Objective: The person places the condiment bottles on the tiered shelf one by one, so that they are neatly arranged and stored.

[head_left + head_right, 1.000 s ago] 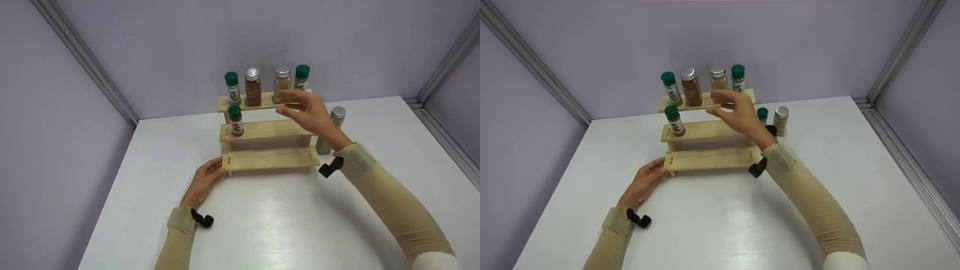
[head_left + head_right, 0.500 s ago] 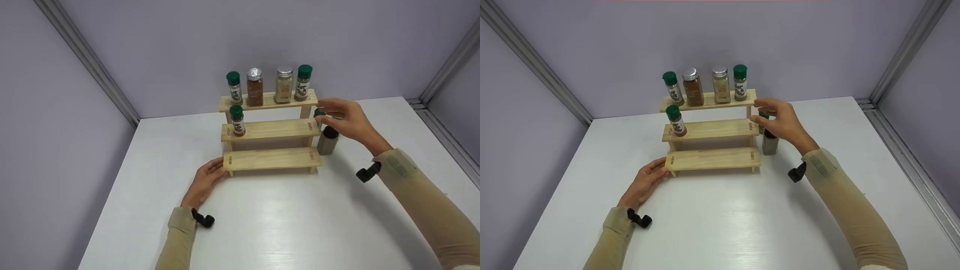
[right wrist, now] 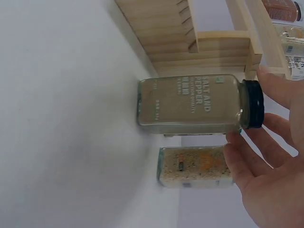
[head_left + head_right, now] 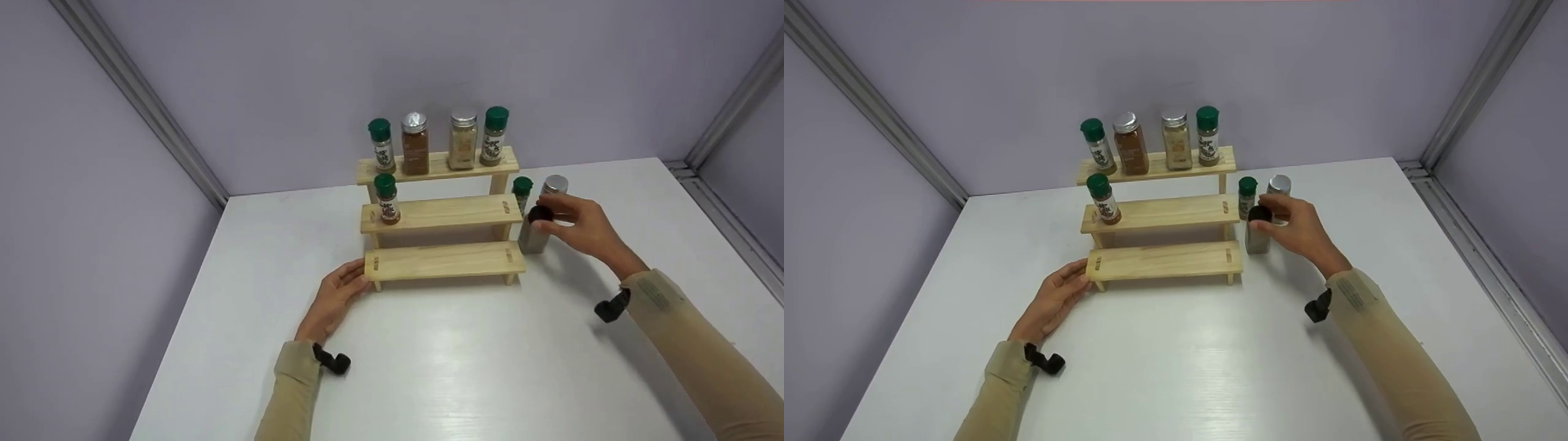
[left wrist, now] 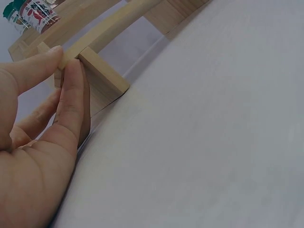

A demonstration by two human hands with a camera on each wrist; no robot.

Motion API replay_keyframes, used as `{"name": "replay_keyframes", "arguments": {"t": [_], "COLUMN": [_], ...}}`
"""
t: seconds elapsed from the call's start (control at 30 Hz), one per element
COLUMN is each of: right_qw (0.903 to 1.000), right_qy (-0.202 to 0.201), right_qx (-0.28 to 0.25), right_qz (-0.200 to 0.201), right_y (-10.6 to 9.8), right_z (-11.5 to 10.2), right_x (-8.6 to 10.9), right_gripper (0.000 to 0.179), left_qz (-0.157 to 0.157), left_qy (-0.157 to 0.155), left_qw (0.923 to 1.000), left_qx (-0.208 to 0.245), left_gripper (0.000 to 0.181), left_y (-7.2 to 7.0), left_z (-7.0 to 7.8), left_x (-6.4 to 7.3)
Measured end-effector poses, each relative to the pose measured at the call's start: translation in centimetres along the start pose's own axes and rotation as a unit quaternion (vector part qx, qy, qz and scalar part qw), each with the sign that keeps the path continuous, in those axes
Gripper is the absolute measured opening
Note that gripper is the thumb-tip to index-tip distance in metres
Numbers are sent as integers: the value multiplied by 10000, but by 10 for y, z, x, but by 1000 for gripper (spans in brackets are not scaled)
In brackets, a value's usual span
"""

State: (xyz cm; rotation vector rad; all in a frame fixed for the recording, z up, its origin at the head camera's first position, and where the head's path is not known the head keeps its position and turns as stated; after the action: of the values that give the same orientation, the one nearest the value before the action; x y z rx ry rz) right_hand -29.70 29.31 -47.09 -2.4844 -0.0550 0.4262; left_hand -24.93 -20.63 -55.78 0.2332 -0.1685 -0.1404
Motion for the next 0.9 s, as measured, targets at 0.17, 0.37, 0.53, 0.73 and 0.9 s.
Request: {"name": "replay_keyframes", "arguments": {"t": [0.17, 0.37, 0.53, 0.73, 0.9], "right_qw": [9998, 9990, 9986, 9985, 9987], "right_qy": [29, 144, 103, 223, 238], "right_qx": [-199, -431, -528, -499, -429], "right_qz": [24, 34, 24, -14, 128], "right_y": [4, 9, 8, 8, 8], "right_z": [13, 19, 20, 19, 16], "right_x": [6, 6, 6, 5, 6], "right_gripper": [61, 61, 59, 60, 57], "left_qz": [-15, 8, -65, -87, -79], "left_qy": [18, 120, 147, 169, 137], "left_qw": [10000, 9999, 9999, 9998, 9999], "left_qx": [27, -1, -47, -68, -42], "left_gripper": [54, 54, 55, 54, 53], "left_y": [1, 0, 0, -1, -1], "left_z": [-1, -1, 0, 1, 0], "left_x": [0, -2, -2, -2, -2]}}
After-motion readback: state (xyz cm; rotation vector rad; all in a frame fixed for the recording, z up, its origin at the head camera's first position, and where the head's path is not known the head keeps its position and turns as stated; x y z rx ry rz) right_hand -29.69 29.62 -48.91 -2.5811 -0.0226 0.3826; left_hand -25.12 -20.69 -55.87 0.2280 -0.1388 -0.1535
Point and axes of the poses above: each hand's wrist, its own x-axis away from the middle knuckle, its own y-axis out of the palm, z = x × y, the point moved 1 cm from there along -x, towards the middle knuckle, and after that the axes turned 5 degrees about z, right-handed, at the moved point
